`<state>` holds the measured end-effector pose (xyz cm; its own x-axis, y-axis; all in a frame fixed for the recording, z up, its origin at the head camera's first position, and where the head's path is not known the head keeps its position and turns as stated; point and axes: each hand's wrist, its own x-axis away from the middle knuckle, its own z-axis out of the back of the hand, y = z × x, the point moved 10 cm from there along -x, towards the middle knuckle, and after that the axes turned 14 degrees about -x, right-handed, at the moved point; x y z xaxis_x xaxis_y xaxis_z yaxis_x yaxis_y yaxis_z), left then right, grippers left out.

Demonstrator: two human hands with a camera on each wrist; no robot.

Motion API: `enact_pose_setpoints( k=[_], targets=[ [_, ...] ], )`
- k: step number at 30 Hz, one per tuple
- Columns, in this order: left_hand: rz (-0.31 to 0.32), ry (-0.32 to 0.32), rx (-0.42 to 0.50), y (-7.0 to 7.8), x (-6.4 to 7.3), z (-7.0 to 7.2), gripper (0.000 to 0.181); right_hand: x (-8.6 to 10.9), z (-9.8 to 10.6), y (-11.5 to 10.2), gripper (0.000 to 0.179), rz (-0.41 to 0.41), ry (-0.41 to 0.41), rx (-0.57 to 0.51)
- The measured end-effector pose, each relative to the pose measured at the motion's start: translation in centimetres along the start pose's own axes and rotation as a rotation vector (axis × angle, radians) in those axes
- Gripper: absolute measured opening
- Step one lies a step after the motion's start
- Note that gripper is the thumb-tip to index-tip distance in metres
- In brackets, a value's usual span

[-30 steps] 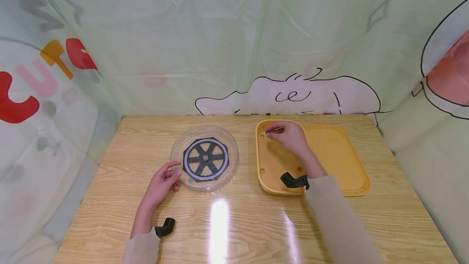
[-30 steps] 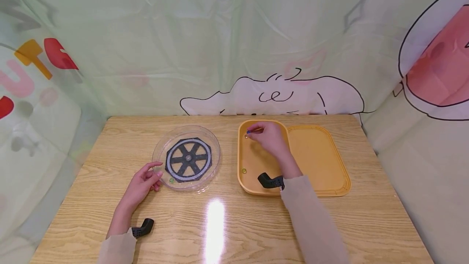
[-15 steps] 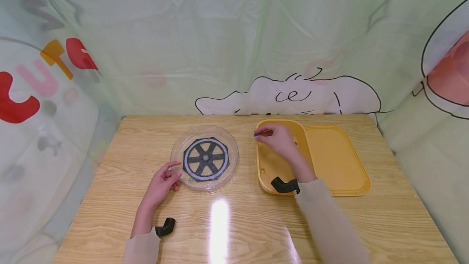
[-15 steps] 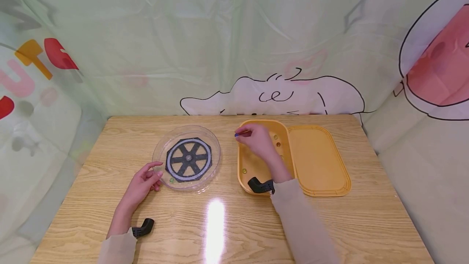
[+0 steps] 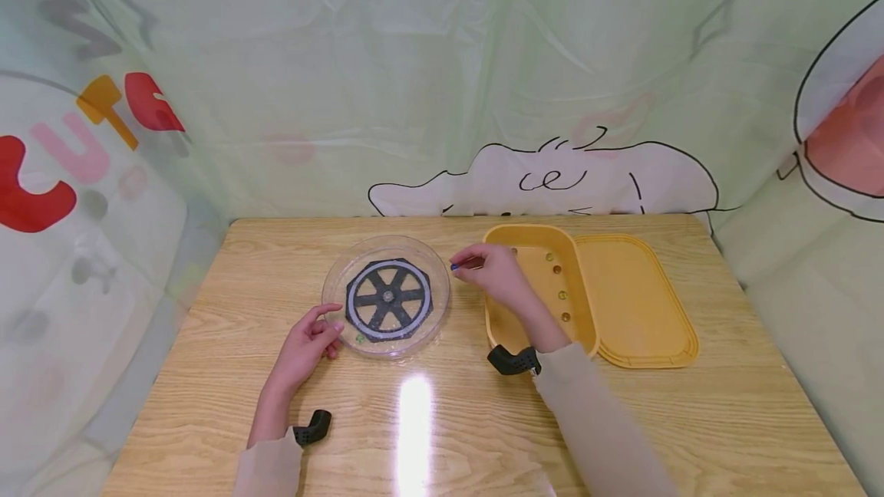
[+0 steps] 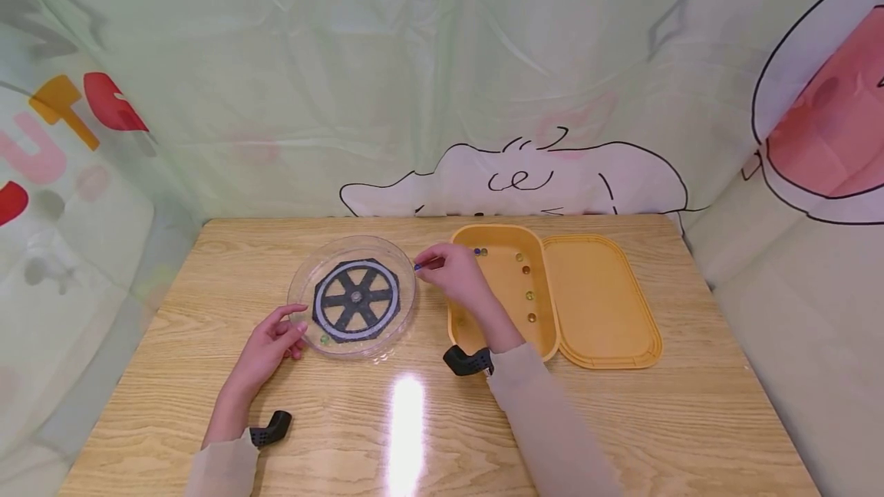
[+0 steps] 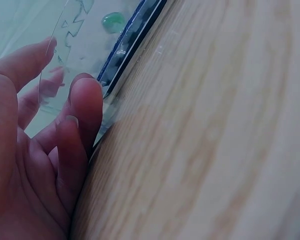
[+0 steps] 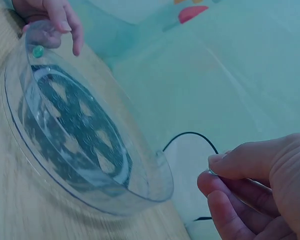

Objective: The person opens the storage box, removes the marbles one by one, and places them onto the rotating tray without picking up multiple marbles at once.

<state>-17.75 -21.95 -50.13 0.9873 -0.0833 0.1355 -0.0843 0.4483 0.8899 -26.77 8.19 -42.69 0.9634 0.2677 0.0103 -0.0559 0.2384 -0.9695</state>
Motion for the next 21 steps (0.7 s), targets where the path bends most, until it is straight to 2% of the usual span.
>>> enact_pose_setpoints(
  k=[14,21],
  targets=[
    [0.003,-0.007,0.000,-0.1,0.0,0.0,0.040,-0.5,-4.9,-0.1,0.015,0.010,-0.070,-0.033],
    [-0.006,-0.003,-0.002,0.0,0.0,0.0,0.039,-0.6,-6.9,0.3,0.016,-0.011,-0.088,-0.032]
  ],
)
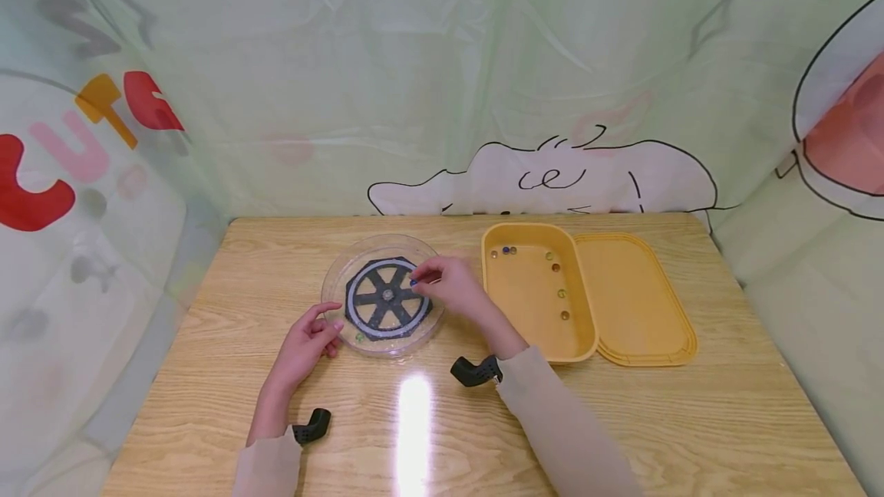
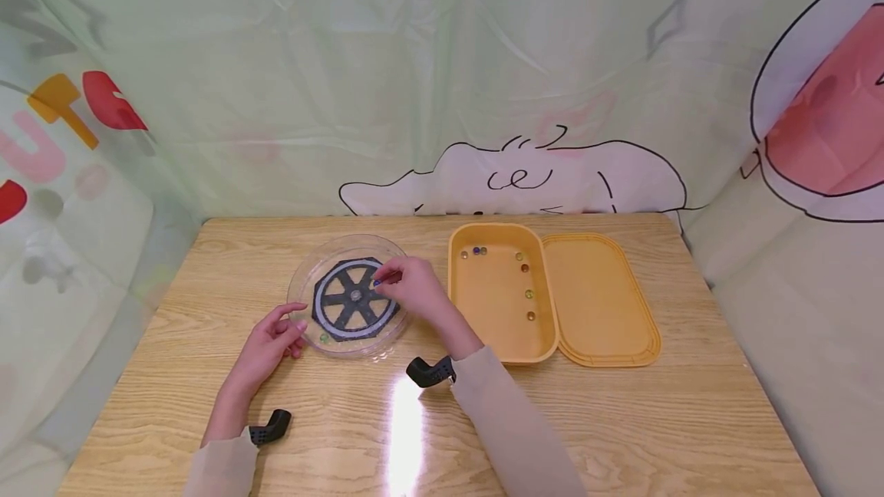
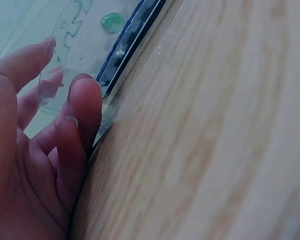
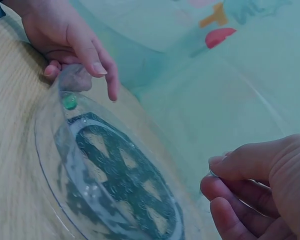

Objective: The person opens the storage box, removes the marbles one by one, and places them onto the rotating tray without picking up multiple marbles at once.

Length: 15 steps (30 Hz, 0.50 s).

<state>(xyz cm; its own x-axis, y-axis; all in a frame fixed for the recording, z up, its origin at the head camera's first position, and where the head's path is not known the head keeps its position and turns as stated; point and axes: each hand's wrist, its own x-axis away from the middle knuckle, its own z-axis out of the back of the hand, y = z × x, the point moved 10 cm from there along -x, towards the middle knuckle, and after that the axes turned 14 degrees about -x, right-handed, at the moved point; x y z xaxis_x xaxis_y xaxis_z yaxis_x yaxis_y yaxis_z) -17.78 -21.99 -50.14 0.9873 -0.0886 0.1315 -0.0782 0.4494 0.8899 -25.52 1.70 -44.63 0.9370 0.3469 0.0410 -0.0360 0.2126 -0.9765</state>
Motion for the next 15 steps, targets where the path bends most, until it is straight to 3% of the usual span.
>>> enact_pose_setpoints(
  k=[15],
  targets=[
    [0.008,0.002,0.002,0.1,0.1,0.0,0.039,-0.6,-3.5,0.2,0.014,0.018,-0.091,-0.047]
  ],
)
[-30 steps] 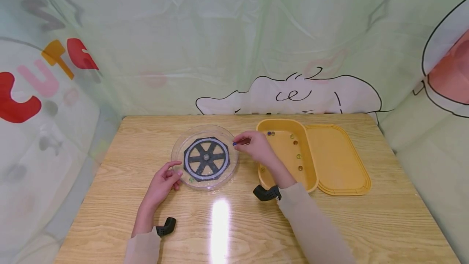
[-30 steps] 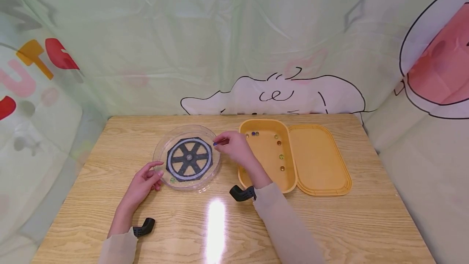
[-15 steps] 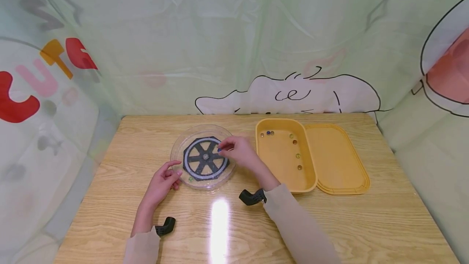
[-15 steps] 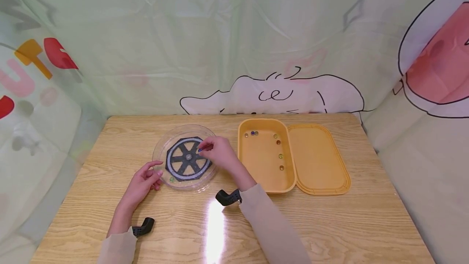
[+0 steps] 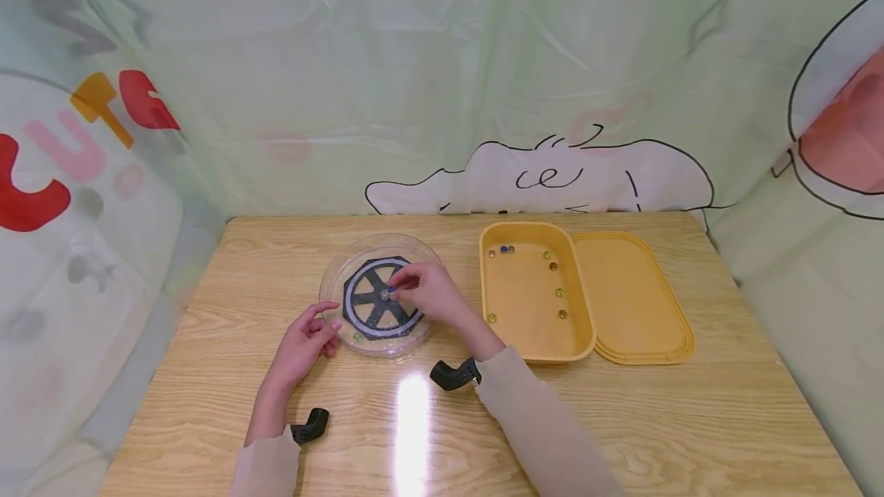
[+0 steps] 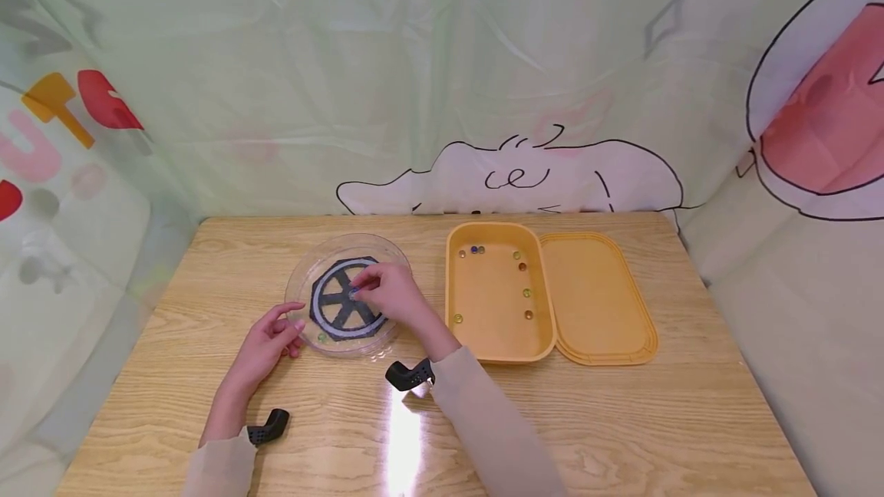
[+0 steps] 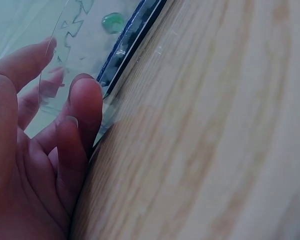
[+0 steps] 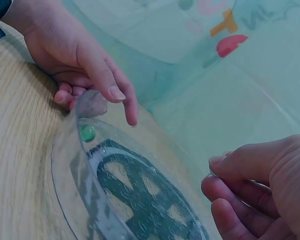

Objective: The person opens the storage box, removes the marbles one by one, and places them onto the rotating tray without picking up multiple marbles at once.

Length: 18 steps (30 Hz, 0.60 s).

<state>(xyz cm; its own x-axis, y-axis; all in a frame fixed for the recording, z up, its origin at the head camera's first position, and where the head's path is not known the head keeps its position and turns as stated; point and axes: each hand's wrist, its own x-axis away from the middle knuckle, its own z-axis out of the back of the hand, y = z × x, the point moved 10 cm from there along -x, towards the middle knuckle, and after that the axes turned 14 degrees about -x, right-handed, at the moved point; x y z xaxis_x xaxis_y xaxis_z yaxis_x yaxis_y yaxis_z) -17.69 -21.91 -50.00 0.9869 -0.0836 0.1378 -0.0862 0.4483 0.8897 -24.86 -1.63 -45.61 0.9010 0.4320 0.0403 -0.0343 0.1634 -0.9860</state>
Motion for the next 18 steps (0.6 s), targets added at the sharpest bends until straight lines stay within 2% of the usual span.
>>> enact_pose_setpoints(
  k=[7,15,18],
  targets=[
    [-0.003,-0.002,-0.017,0.0,0.0,0.1,0.039,-0.1,-1.2,-0.2,0.017,0.028,-0.002,0.011],
    [0.001,0.005,-0.018,0.2,0.1,0.1,0.038,0.0,-1.9,-0.1,0.017,0.013,-0.003,-0.009],
    [-0.002,0.004,-0.015,-0.8,-0.3,-0.1,0.039,0.1,-1.9,0.1,0.017,0.004,-0.001,-0.013]
  ],
)
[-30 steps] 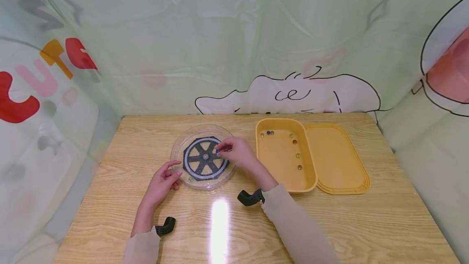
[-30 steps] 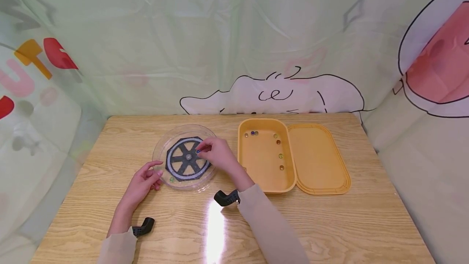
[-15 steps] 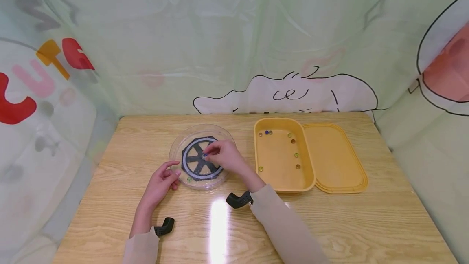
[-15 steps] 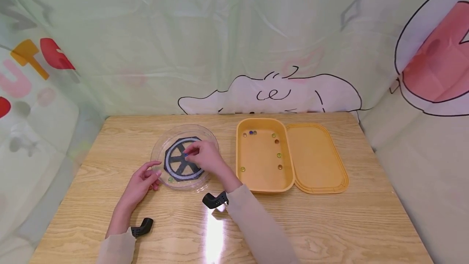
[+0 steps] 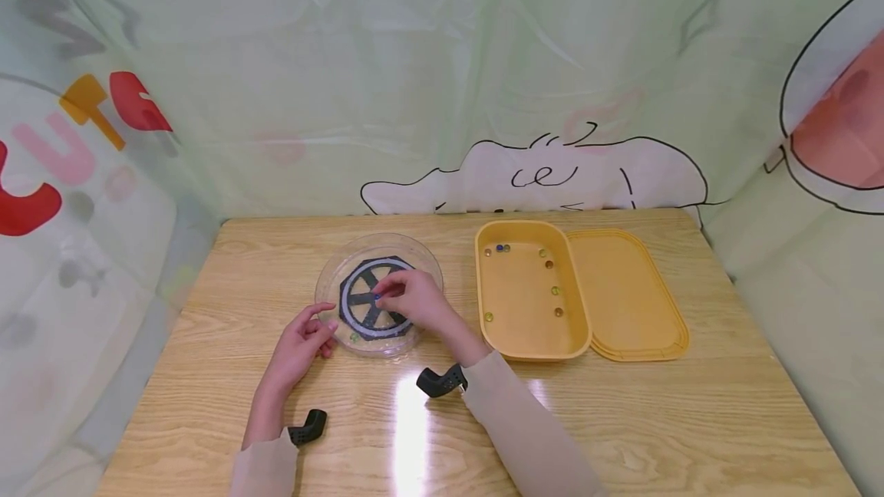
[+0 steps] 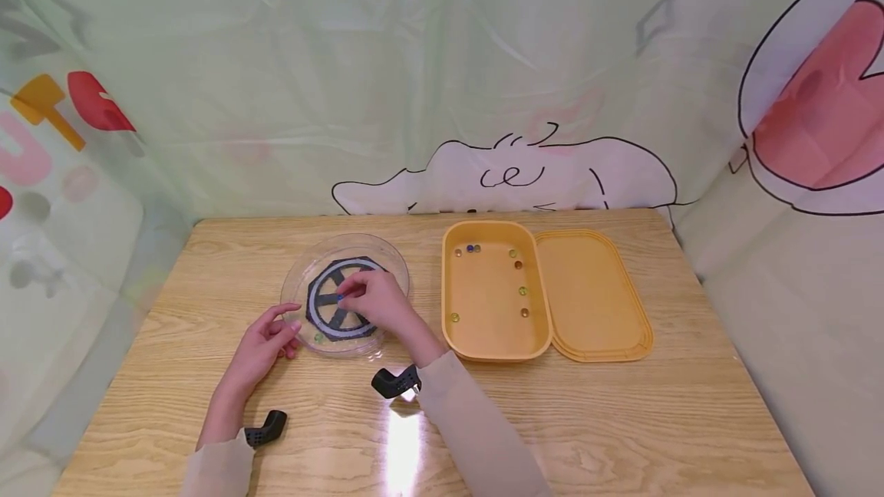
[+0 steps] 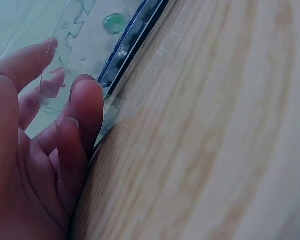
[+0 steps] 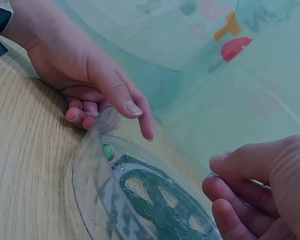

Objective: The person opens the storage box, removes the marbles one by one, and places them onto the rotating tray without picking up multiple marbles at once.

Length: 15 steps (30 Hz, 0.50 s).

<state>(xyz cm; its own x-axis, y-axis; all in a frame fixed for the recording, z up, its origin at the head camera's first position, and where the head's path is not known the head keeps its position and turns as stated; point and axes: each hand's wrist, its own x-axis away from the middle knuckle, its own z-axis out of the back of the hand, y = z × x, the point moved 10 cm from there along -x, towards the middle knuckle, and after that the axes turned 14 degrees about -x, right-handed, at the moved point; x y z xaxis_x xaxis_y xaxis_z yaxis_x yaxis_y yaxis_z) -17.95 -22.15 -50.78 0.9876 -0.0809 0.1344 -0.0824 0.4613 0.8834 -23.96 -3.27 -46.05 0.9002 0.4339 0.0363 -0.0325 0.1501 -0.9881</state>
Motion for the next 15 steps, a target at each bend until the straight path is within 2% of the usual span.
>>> enact_pose_setpoints(
  k=[4,7,11,15],
  targets=[
    [-0.001,0.007,0.000,-1.5,-0.5,-0.1,0.039,0.0,0.1,0.2,0.017,-0.002,0.004,-0.017],
    [0.005,0.016,0.002,-2.0,-0.7,-0.1,0.039,0.0,0.1,0.2,0.016,0.000,0.006,-0.024],
    [0.007,0.015,0.007,-2.0,-0.7,-0.1,0.039,0.1,0.3,0.2,0.015,-0.007,0.010,-0.022],
    [-0.005,0.004,0.003,-0.6,-0.2,0.0,0.039,0.2,0.3,0.2,0.016,-0.012,0.009,-0.025]
  ],
)
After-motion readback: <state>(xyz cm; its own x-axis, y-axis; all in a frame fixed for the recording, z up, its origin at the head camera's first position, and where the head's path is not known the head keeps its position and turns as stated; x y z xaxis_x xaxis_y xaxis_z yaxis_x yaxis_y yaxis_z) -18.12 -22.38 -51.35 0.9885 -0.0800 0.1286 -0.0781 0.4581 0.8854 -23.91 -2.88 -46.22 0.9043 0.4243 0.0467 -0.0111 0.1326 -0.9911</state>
